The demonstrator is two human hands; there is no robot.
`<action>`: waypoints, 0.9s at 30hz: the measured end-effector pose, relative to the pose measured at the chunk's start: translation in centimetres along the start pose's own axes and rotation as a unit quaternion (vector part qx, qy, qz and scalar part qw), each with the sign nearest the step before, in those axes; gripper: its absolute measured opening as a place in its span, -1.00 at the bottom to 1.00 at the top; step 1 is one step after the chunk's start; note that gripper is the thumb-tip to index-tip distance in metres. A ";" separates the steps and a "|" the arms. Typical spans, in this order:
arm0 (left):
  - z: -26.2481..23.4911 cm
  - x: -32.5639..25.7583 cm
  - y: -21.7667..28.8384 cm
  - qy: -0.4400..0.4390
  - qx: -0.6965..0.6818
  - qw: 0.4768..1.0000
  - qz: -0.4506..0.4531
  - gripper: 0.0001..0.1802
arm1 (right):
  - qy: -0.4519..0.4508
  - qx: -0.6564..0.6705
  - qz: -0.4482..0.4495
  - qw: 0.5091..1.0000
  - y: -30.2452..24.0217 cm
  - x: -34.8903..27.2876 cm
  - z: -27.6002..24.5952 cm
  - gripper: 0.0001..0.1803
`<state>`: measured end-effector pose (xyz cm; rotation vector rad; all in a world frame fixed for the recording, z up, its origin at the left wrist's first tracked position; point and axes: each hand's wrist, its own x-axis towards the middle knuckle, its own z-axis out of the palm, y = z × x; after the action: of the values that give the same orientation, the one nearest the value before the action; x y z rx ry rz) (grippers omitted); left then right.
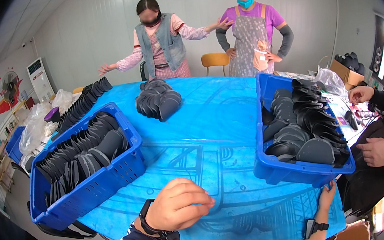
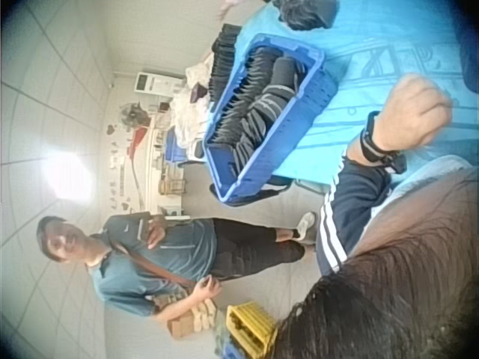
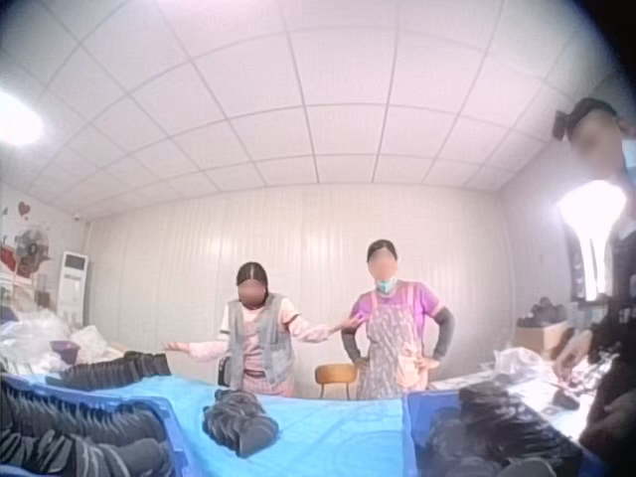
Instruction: Sorting and organizing black shoe upper components into blue plastic bins.
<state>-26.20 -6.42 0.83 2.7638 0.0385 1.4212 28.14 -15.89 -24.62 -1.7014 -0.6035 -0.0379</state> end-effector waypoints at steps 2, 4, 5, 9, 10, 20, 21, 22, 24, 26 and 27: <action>-0.1 0.1 -0.1 0.001 -0.003 1.000 0.002 -0.92 | 0.000 0.008 -0.009 1.000 1.0 0.4 -0.1 -0.45; -0.3 0.2 -0.2 -0.003 -0.004 1.000 0.006 -0.89 | -0.002 0.016 -0.017 1.000 1.2 0.5 -0.2 -0.45; -0.3 0.0 -0.1 -0.003 -0.005 1.000 0.006 -0.89 | 0.000 0.008 -0.017 1.000 1.0 0.4 -0.2 -0.47; -0.5 -0.3 0.0 -0.022 0.018 0.999 -0.022 -0.83 | 0.002 0.014 -0.003 1.000 -0.3 -0.2 0.0 -0.48; -0.5 -0.3 0.0 -0.029 0.022 0.999 -0.026 -0.82 | 0.003 0.013 -0.002 1.000 -0.6 -0.3 0.1 -0.48; -0.1 -0.4 -0.2 -0.022 0.017 1.000 -0.010 -0.71 | 0.005 -0.020 -0.006 1.000 -0.2 0.0 0.0 -0.48; -0.1 -0.4 -0.2 -0.023 0.016 1.000 -0.006 -0.73 | 0.005 -0.015 -0.005 1.000 -0.2 -0.1 0.0 -0.48; -0.1 -0.4 -0.3 -0.025 0.014 1.000 -0.003 -0.74 | 0.004 -0.015 -0.004 1.000 0.0 0.0 0.0 -0.48; 0.0 -0.3 -0.2 -0.026 0.009 1.000 -0.005 -0.75 | 0.009 -0.016 -0.008 1.000 0.8 0.4 -0.1 -0.48; 0.0 -0.3 -0.1 -0.026 0.007 1.000 -0.007 -0.75 | 0.005 -0.018 -0.010 1.000 1.5 0.8 -0.3 -0.48; 0.1 -0.4 -0.2 -0.024 0.011 1.000 -0.005 -0.76 | 0.002 -0.019 -0.012 1.000 1.9 0.9 -0.3 -0.47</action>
<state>-26.36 -6.26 0.43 2.8111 0.0666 1.3588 29.80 -15.97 -25.95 -1.7303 -0.6237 -0.0708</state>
